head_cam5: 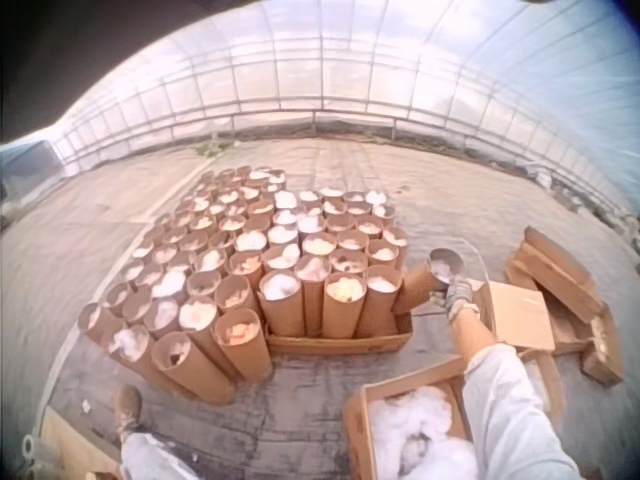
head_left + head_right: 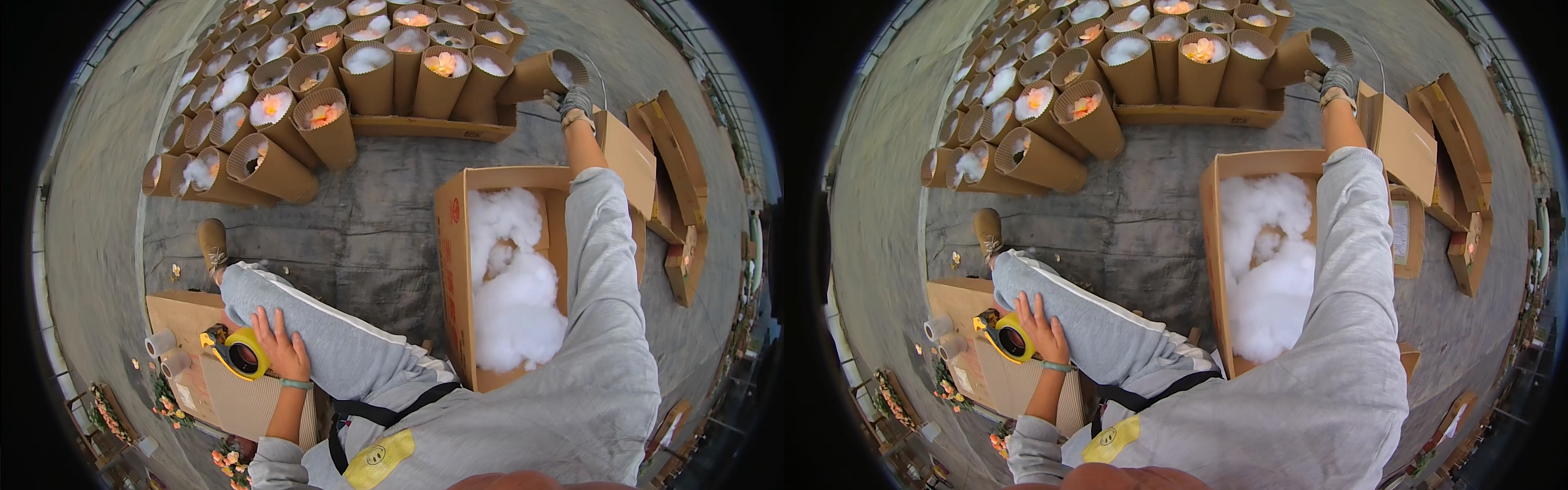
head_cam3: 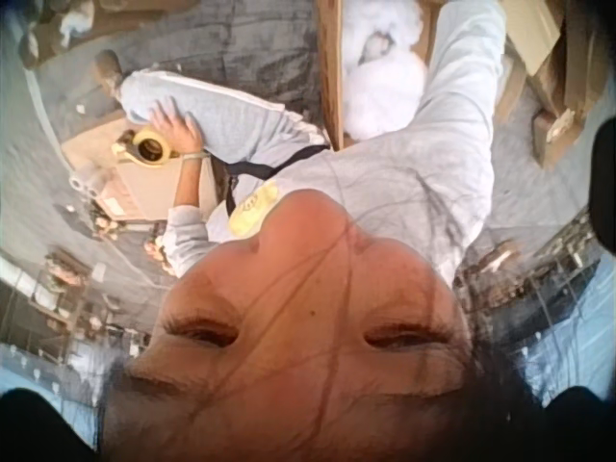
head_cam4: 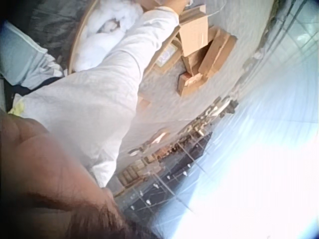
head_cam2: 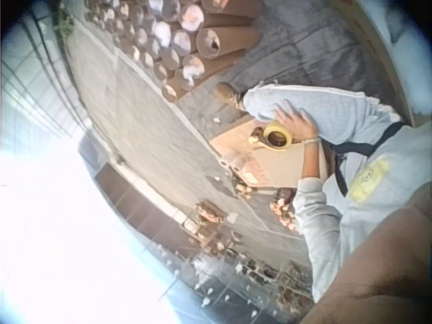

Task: The person sits on the floor and repeatedly assembles decorative cones by placing cotton and artificial flowers onto a cardboard sheet, rolling the cardboard into a cone, and sealing it with a tape dispenser. The finished cones are placed in a nearby box.

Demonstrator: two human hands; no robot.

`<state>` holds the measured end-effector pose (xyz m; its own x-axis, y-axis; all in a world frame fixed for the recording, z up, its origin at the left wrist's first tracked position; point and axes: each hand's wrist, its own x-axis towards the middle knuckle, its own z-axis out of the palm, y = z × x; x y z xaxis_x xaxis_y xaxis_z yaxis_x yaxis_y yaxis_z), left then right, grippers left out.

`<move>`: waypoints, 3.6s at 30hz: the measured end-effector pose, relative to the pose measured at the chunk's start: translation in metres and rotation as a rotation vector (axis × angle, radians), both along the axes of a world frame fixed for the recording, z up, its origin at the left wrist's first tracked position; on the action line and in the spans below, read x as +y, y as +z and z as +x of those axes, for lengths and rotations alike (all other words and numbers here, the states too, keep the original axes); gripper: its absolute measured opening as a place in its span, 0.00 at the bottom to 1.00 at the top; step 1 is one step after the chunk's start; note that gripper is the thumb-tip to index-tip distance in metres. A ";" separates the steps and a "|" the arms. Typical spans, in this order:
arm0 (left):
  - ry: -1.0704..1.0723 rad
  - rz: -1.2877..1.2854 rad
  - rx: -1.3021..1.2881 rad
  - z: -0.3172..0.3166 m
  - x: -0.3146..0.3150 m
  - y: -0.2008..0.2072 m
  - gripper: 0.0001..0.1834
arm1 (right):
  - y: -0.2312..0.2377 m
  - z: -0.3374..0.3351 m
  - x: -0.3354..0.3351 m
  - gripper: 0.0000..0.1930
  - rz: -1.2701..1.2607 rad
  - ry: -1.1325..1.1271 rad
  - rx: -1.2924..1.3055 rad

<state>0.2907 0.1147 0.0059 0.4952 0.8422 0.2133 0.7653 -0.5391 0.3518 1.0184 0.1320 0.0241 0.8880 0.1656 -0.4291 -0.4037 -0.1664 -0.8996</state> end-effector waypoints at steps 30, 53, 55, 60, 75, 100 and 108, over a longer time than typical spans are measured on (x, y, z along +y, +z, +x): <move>0.095 0.038 0.032 0.021 -0.005 0.000 0.26 | 0.021 -0.023 0.005 0.39 -0.951 0.525 -1.021; 0.080 -0.031 0.136 0.039 0.004 -0.005 0.26 | -0.038 0.025 -0.006 0.30 -1.076 0.462 -0.946; 0.055 0.017 0.097 0.042 0.006 -0.004 0.26 | -0.038 0.018 0.030 0.30 -1.174 0.642 -0.901; 0.046 0.010 0.111 0.050 0.008 -0.005 0.25 | -0.053 -0.006 0.086 0.29 -0.865 0.372 -0.674; 0.016 0.026 -0.022 0.050 0.015 -0.019 0.23 | -0.004 -0.173 -0.044 0.15 -0.164 0.858 -1.553; 0.057 0.019 -0.171 0.024 -0.029 -0.031 0.26 | -0.150 -0.045 -0.218 0.23 -0.426 0.777 -0.655; -0.135 0.162 -0.237 0.064 -0.039 0.026 0.34 | 0.016 -0.046 -0.211 0.23 0.064 0.362 -0.379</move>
